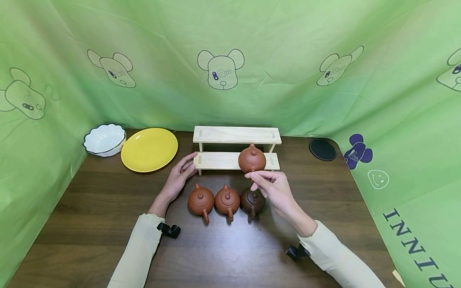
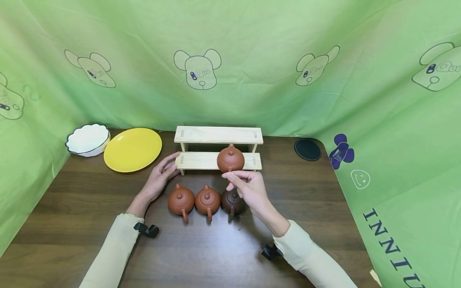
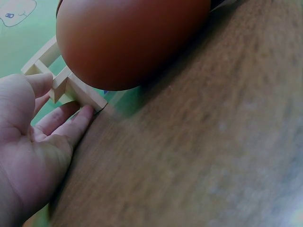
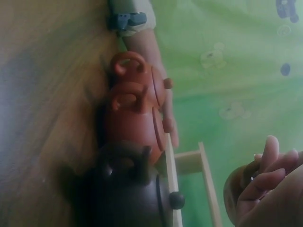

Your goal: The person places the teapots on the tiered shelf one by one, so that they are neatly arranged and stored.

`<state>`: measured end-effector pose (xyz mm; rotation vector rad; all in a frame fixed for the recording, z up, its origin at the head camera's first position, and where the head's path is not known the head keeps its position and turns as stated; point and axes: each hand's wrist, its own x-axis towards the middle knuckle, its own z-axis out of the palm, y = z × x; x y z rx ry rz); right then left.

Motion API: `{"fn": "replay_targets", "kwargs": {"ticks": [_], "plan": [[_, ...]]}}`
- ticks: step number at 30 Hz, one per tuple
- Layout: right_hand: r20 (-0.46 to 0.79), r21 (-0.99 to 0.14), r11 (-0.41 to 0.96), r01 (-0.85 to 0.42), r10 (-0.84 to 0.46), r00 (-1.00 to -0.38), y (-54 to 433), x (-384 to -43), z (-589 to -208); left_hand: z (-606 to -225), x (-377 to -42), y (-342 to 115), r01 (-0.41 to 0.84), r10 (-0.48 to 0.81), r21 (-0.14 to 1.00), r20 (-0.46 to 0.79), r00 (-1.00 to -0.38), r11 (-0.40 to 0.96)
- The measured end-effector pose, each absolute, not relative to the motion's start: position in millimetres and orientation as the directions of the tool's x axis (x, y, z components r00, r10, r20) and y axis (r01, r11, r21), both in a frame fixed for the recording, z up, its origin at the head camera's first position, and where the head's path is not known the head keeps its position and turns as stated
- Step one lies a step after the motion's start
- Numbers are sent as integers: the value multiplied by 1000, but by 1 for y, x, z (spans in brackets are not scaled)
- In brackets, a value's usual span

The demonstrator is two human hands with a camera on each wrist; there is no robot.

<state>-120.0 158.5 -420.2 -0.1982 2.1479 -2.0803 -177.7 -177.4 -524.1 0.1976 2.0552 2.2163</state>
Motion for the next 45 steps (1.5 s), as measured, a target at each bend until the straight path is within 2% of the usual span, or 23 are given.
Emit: {"fn": "replay_targets", "kwargs": {"ticks": [14, 29, 45], "plan": [[-67, -998, 3, 69, -289, -955, 130, -132, -404, -523, -177, -177, 15, 174, 994, 34, -984, -104], [-101, -995, 10, 103, -305, -947, 102, -155, -394, -522, -176, -176, 5, 174, 994, 24, -984, -107], [-55, -998, 9, 54, -206, -977, 90, -203, -402, -522, -177, -177, 24, 176, 995, 41, -983, -97]]}}
